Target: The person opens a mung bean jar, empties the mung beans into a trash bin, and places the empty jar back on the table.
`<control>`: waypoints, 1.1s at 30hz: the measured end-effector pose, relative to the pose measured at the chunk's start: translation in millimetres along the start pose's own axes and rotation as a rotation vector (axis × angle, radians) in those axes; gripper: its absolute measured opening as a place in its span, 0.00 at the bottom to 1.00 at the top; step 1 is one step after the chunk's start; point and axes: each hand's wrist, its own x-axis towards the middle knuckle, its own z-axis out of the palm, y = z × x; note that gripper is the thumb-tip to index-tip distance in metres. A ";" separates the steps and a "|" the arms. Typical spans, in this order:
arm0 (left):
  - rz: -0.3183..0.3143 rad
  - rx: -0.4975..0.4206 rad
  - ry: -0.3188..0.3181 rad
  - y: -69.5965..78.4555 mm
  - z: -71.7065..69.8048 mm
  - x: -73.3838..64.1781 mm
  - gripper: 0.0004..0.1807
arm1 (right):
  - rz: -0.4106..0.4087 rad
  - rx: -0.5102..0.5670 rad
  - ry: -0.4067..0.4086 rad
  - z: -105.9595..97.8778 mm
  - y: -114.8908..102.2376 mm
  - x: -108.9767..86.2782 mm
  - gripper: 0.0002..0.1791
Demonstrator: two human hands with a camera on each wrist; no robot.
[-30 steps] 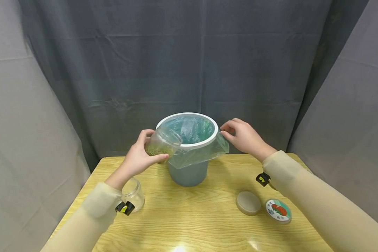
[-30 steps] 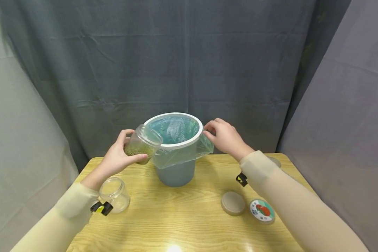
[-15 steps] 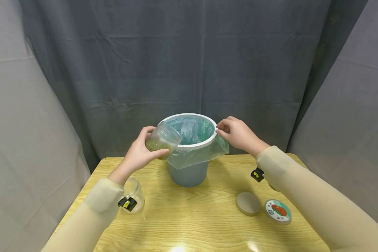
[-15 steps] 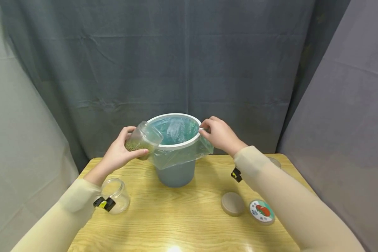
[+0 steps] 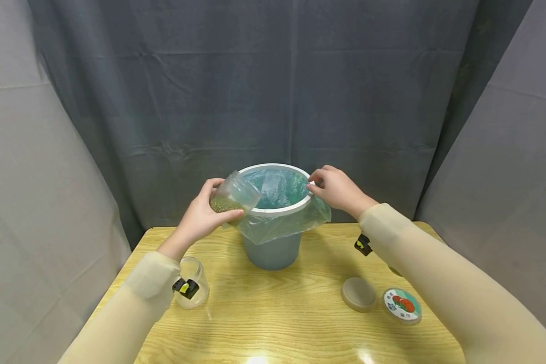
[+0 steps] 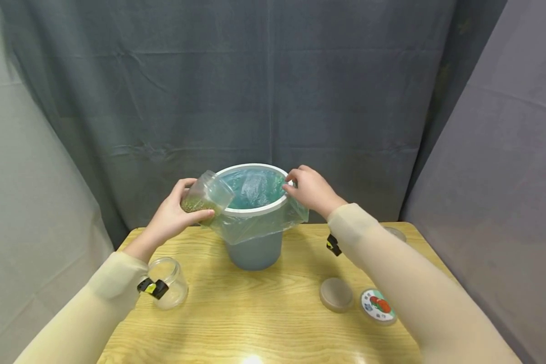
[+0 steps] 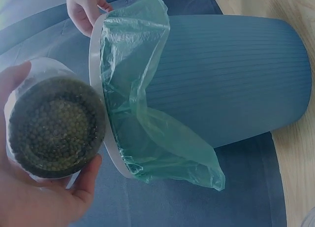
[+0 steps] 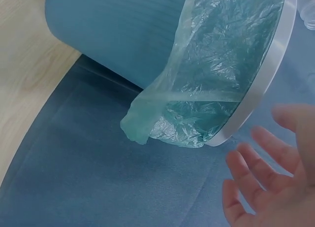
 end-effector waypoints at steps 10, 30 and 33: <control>-0.014 -0.027 -0.031 -0.9 -3.6 3.3 0.49 | -0.003 -0.018 -0.027 -2.0 -2.3 11.9 0.20; 0.007 0.041 -0.028 -0.4 -10.2 9.0 0.48 | 0.000 -0.108 -0.158 -7.7 -3.0 36.8 0.16; 0.007 0.049 -0.025 -0.2 -10.1 9.8 0.48 | 0.028 -0.095 -0.174 -6.9 -2.3 38.8 0.16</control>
